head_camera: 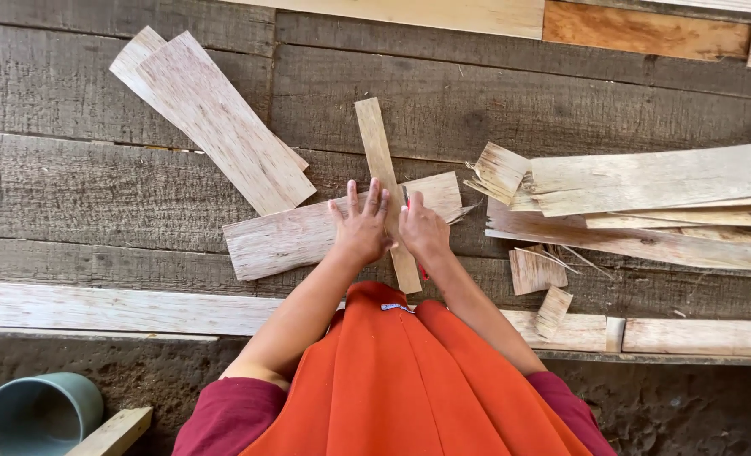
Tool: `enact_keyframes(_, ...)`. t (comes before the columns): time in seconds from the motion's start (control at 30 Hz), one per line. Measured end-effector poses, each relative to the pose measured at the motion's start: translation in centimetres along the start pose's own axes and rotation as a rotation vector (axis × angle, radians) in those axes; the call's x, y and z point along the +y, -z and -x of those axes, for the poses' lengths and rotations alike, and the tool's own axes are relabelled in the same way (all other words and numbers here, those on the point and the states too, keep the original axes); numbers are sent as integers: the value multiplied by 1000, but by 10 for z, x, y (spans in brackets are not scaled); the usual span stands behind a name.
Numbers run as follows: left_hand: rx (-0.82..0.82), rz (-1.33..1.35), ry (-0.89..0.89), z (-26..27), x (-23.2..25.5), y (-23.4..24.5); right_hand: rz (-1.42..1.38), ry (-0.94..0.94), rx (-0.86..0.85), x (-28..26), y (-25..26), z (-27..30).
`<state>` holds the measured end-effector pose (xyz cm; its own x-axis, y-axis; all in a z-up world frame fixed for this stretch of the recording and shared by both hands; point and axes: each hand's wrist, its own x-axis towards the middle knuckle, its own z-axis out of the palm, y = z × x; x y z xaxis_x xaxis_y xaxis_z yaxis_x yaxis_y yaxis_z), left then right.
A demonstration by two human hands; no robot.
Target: Cutting thin wood strips to size using a utility knife and arranging them on a wooden surface.
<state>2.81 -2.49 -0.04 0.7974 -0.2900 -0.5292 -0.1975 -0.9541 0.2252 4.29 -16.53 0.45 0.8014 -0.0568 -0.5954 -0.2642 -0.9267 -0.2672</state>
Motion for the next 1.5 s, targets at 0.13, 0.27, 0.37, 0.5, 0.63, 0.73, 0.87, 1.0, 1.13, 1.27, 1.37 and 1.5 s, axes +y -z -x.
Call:
enact_keyframes(0.13, -13, 8, 2, -2, 2, 5, 41, 5, -27, -7, -1, -7)
enact_keyframes(0.27, -48, 30, 39, -10, 7, -2, 75, 17, -53, -14, 3, -5)
enact_keyframes(0.37, -90, 77, 76, -21, 14, -15, 94, 17, -85, -11, 1, -14)
enact_keyframes(0.5, -136, 116, 95, -22, 16, -8, 135, 34, -134, -21, 14, -9)
enact_keyframes(0.63, -154, 121, 92, -32, 14, -26, 133, 24, -191, -32, 30, 19)
enact_keyframes(0.73, -167, 130, 110, -29, 17, -20, 152, 13, -219, -16, 20, 18)
enact_keyframes(0.87, -172, 120, 115, -23, 17, -11, 140, 3, -216, -6, 8, 35)
enact_keyframes(1.0, -197, 107, 116, -5, 23, 21, 220, 14, -188, 1, 6, 62)
enact_keyframes(1.13, -196, 110, 109, 1, 25, 27, 235, 10, -162, 13, -10, 74)
enact_keyframes(1.27, -201, 92, 110, -4, 24, 19, 187, -49, -245, 10, -1, 85)
enact_keyframes(1.37, -201, 81, 105, -2, 25, 25, 146, -52, -260, 23, -1, 72)
enact_keyframes(1.5, -191, 56, 98, 5, 25, 37, 58, -84, -184, 0, 38, 61)
